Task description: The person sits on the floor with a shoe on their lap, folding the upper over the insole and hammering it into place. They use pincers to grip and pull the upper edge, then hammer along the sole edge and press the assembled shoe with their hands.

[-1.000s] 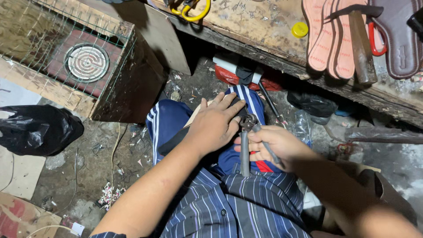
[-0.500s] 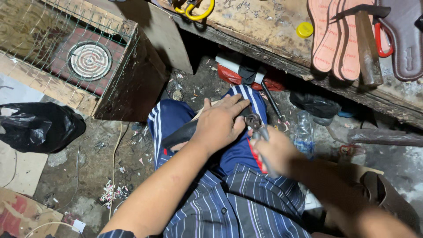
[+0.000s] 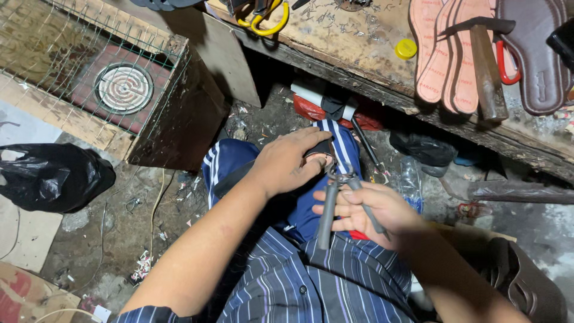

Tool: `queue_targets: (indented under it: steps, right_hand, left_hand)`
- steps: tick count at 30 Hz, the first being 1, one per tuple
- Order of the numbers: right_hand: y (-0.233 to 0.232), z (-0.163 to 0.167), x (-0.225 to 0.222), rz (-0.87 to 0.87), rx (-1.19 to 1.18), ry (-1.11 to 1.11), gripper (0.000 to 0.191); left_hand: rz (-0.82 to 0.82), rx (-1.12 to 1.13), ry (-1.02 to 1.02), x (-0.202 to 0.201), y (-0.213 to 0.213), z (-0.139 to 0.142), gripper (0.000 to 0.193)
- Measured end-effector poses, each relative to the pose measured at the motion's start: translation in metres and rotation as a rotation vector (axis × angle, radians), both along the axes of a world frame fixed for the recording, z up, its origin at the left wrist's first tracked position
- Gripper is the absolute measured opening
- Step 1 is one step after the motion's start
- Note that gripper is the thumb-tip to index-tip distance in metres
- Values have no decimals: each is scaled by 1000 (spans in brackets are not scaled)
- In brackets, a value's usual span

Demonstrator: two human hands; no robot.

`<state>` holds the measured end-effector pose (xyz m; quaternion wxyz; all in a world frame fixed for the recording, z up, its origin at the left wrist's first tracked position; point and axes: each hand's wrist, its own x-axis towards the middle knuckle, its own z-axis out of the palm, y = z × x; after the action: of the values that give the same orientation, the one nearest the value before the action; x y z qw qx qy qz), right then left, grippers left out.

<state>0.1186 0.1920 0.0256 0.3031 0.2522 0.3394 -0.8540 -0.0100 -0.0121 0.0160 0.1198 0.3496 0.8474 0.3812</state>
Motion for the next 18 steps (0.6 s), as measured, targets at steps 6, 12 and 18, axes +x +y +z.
queue_targets:
  steps: [6,12,18]
  right_hand:
    - [-5,-36,1,-62,-426,52,47]
    - [-16,-43,14,-87,-281,3,44]
    - [10,7,9,582,580,233,57]
  left_hand:
    - [0,-6,6,1,0,3,47]
    - [1,-42,2,2,1,7,50]
    - [-29,-122,-238,-17,-15,20,73]
